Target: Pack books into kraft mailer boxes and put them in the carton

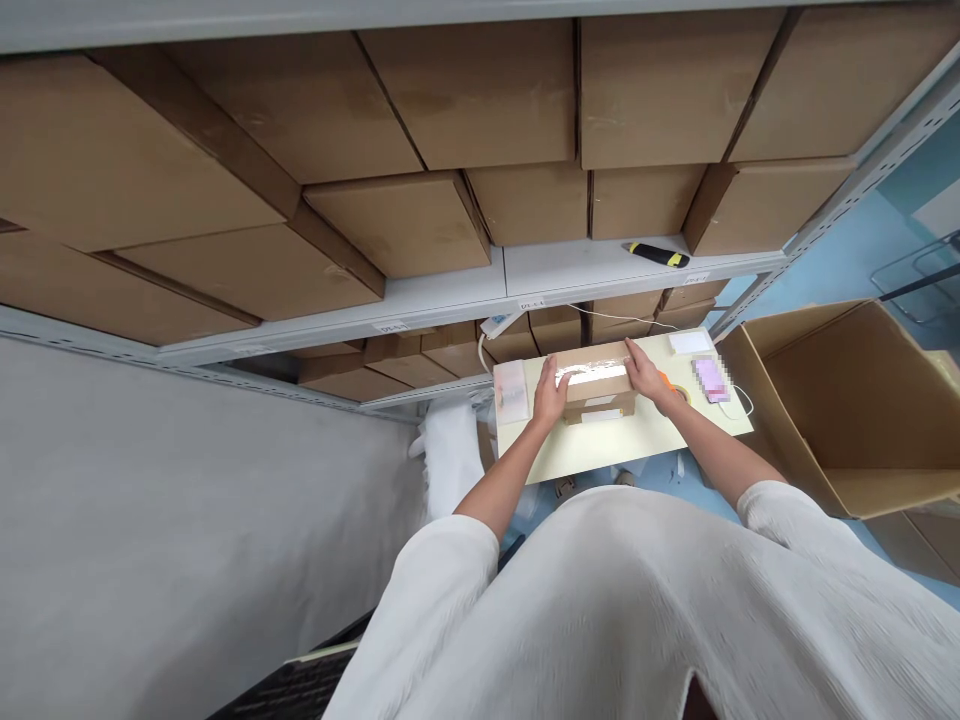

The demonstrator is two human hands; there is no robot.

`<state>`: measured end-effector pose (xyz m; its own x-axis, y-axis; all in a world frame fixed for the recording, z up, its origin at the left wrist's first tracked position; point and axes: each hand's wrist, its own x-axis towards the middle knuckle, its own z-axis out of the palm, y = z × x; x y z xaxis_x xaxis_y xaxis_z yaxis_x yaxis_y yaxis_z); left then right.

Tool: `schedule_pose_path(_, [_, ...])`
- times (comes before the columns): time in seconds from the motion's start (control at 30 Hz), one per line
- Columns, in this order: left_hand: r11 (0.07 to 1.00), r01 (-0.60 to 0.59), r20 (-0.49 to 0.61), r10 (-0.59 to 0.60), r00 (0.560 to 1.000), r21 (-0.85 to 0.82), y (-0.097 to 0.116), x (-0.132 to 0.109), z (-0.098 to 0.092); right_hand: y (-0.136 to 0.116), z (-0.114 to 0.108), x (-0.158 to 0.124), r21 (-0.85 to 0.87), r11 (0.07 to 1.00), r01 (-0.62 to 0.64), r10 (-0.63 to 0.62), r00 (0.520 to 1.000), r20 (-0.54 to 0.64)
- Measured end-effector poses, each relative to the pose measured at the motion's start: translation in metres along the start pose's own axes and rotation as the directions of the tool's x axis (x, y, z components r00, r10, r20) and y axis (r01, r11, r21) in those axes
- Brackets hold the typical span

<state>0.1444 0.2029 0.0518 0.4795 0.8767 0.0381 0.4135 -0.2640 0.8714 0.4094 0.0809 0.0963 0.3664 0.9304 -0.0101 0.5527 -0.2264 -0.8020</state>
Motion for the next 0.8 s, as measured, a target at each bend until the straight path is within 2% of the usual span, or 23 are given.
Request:
schedule_pose_path(0.17, [1.0, 0.0, 0.018, 0.0, 1.0, 0.005, -0.004, -0.003, 0.007, 0.003, -0.003, -0.002, 0.005, 1.0, 0.007, -0.007, 1.0, 0.005])
schedule_pose_path(0.37, [0.998, -0.01, 0.04, 0.008, 0.999, 0.06, -0.008, -0.018, 0.007, 0.01, -0.002, -0.015, -0.045, 0.998, -0.036, 0.037, 0.999, 0.012])
schedule_pose_path(0.6, [0.992, 0.051, 0.126, -0.065, 0.99, 0.113, -0.017, -0.037, 0.014, 0.032, 0.012, -0.037, -0.12, 0.985, -0.122, 0.135, 0.984, 0.112])
schedule_pose_path(0.73, [0.975, 0.078, 0.13, -0.107, 0.986, 0.207, -0.013, -0.041, 0.019, 0.046, 0.021, -0.043, -0.127, 0.987, -0.093, 0.111, 0.984, 0.142])
schedule_pose_path(0.8, [0.962, 0.029, 0.118, -0.063, 0.991, 0.271, -0.006, -0.043, 0.022, 0.05, 0.024, -0.043, -0.127, 0.988, -0.086, 0.103, 0.985, 0.136])
